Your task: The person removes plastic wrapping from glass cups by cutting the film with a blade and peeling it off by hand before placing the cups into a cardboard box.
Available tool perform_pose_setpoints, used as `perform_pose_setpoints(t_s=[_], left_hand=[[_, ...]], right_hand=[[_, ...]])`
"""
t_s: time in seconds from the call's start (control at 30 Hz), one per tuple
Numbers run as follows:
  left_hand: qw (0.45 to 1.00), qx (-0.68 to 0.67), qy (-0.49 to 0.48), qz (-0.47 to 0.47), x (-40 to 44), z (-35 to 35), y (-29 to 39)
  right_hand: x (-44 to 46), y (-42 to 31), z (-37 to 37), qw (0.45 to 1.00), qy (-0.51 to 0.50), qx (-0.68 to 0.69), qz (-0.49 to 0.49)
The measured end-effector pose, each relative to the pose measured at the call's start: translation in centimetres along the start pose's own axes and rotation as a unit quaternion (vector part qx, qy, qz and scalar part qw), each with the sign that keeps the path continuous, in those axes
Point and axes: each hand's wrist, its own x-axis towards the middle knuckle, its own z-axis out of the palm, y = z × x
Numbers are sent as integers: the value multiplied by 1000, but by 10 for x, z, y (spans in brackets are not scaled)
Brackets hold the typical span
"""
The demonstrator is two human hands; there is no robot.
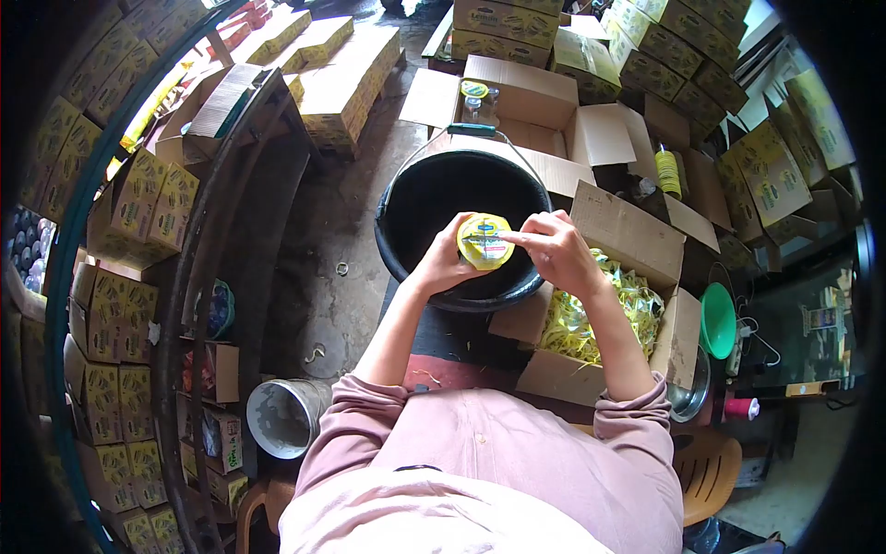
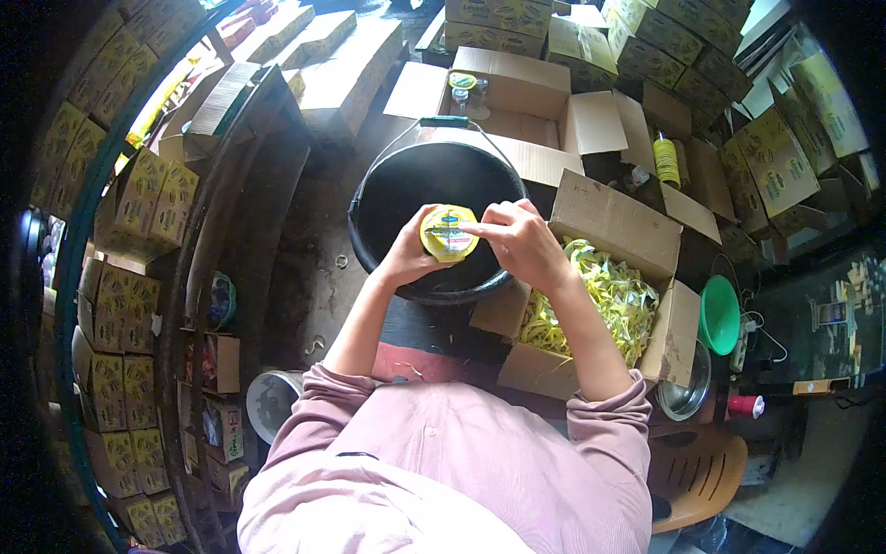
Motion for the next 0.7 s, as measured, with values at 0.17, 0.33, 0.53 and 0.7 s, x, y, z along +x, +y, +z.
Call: perform_pose_setpoints(t_s=[0.17,0.33,0.53,0.7], left_hand=[[1000,-22,-6,-13,0,1,2],[1000,-10,-13,-9,0,0,3],[1000,-17,-12,-6,0,-1,4],[1000,10,-17,-18,-1,1,2]], right_hand=[[0,3,0,1000,-16,-11,2],[0,2,1,1000,-23,-19,-5],[-1,6,-4,999,-25,-35,-23],[4,4,-1,992,-59,-96,-54]])
